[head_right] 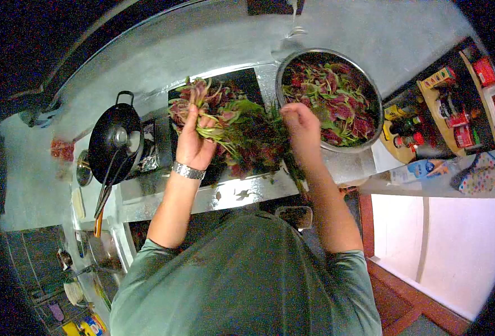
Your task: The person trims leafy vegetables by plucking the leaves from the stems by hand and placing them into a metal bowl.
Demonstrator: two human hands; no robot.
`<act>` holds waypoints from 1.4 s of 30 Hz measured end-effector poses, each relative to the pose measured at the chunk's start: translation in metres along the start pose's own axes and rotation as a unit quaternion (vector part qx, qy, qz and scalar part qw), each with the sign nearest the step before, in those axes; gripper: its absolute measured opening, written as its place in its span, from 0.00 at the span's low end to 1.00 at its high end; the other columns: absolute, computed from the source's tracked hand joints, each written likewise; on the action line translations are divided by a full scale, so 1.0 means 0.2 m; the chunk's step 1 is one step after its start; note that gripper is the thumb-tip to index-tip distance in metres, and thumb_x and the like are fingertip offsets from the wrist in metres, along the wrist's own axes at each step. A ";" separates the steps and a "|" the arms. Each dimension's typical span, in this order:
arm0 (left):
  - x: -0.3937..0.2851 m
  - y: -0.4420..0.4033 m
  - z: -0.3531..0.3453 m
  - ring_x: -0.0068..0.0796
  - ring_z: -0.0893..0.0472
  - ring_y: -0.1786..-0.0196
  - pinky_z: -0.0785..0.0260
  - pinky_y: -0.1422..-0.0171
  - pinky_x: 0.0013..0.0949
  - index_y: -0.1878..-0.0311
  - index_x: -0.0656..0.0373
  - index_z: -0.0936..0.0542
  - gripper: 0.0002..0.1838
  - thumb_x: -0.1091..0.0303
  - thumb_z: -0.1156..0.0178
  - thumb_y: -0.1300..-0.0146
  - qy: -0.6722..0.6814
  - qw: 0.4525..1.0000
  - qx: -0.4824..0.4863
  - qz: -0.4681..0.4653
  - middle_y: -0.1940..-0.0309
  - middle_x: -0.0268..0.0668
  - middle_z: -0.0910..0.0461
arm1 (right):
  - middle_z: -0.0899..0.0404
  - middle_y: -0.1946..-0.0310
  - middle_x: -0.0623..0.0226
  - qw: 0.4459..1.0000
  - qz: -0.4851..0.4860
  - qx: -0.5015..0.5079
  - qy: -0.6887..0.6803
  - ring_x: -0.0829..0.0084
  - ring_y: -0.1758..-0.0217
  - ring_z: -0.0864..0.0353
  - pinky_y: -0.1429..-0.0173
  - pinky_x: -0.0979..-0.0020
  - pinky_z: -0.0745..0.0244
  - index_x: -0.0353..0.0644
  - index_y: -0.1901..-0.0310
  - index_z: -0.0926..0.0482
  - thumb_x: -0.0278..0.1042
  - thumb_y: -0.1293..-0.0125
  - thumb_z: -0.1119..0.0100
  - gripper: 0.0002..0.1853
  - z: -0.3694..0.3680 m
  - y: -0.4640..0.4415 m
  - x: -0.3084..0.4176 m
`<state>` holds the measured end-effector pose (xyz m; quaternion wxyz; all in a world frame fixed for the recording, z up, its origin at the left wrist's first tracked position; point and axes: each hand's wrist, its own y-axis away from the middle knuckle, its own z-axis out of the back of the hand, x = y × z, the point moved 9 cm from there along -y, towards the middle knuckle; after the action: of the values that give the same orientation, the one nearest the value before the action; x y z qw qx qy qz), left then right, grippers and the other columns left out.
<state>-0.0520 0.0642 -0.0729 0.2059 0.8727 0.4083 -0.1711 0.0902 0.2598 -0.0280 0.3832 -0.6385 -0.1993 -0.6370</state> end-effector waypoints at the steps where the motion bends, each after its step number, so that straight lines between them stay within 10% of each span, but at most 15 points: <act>1: -0.01 -0.01 0.02 0.19 0.34 0.71 0.37 0.62 0.25 0.63 0.49 0.28 0.10 0.57 0.42 0.32 0.022 1.000 -0.008 -0.010 0.78 0.25 0.34 | 0.25 0.71 0.78 0.999 -0.017 -0.026 -0.033 0.83 0.67 0.31 0.62 0.78 0.34 0.43 0.62 0.20 0.31 0.33 0.48 0.07 0.09 0.00 -0.05; 5: -0.07 -0.01 0.01 0.21 0.32 0.70 0.35 0.61 0.26 0.61 0.50 0.28 0.10 0.55 0.44 0.31 0.049 0.998 0.037 -0.004 0.76 0.25 0.32 | 0.21 0.66 0.76 0.980 -0.143 -0.136 -0.014 0.82 0.63 0.27 0.57 0.80 0.34 0.43 0.61 0.19 0.37 0.32 0.46 0.09 0.51 -0.02 -0.13; 11: -0.11 0.03 -0.08 0.25 0.28 0.66 0.31 0.58 0.29 0.60 0.52 0.28 0.12 0.53 0.47 0.30 0.042 0.999 0.024 -0.010 0.76 0.27 0.30 | 0.20 0.64 0.59 0.893 0.172 -0.259 0.325 0.65 0.65 0.21 0.56 0.68 0.27 0.36 0.60 0.22 0.32 0.33 0.46 0.08 0.76 -0.19 0.29; 19: -0.09 0.05 -0.15 0.27 0.26 0.63 0.29 0.55 0.33 0.55 0.53 0.27 0.13 0.54 0.48 0.29 0.044 0.998 0.049 -0.005 0.72 0.29 0.26 | 0.26 0.62 0.57 0.765 0.242 0.079 0.592 0.54 0.54 0.27 0.47 0.56 0.31 0.40 0.61 0.22 0.33 0.43 0.41 0.10 0.36 -0.35 -0.09; 27: -0.08 0.04 -0.10 0.30 0.25 0.63 0.30 0.52 0.33 0.62 0.54 0.26 0.13 0.54 0.48 0.29 0.032 0.999 -0.022 0.002 0.72 0.32 0.25 | 0.24 0.46 0.61 0.718 0.308 -0.042 0.622 0.56 0.40 0.31 0.37 0.53 0.37 0.43 0.52 0.19 0.35 0.43 0.40 0.16 0.27 -0.27 0.19; 35: -0.01 -0.04 -0.07 0.31 0.22 0.61 0.28 0.50 0.35 0.54 0.54 0.25 0.13 0.55 0.48 0.29 0.054 0.999 0.009 -0.002 0.68 0.33 0.21 | 0.23 0.72 0.65 0.903 0.287 0.151 0.283 0.62 0.69 0.21 0.67 0.63 0.26 0.44 0.63 0.20 0.27 0.45 0.38 0.07 -0.39 0.22 0.50; 42: 0.02 -0.02 -0.14 0.30 0.23 0.62 0.28 0.49 0.35 0.61 0.55 0.27 0.12 0.56 0.48 0.29 0.043 0.999 -0.030 -0.006 0.69 0.33 0.23 | 0.27 0.75 0.64 0.880 0.237 0.112 0.397 0.61 0.69 0.22 0.67 0.64 0.26 0.44 0.67 0.22 0.33 0.43 0.40 0.05 -0.56 0.15 0.33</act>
<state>-0.0485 0.0830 -0.0519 0.2130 0.8704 0.4267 -0.1221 0.0463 0.1421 0.0158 0.6384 -0.3129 0.0569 -0.7009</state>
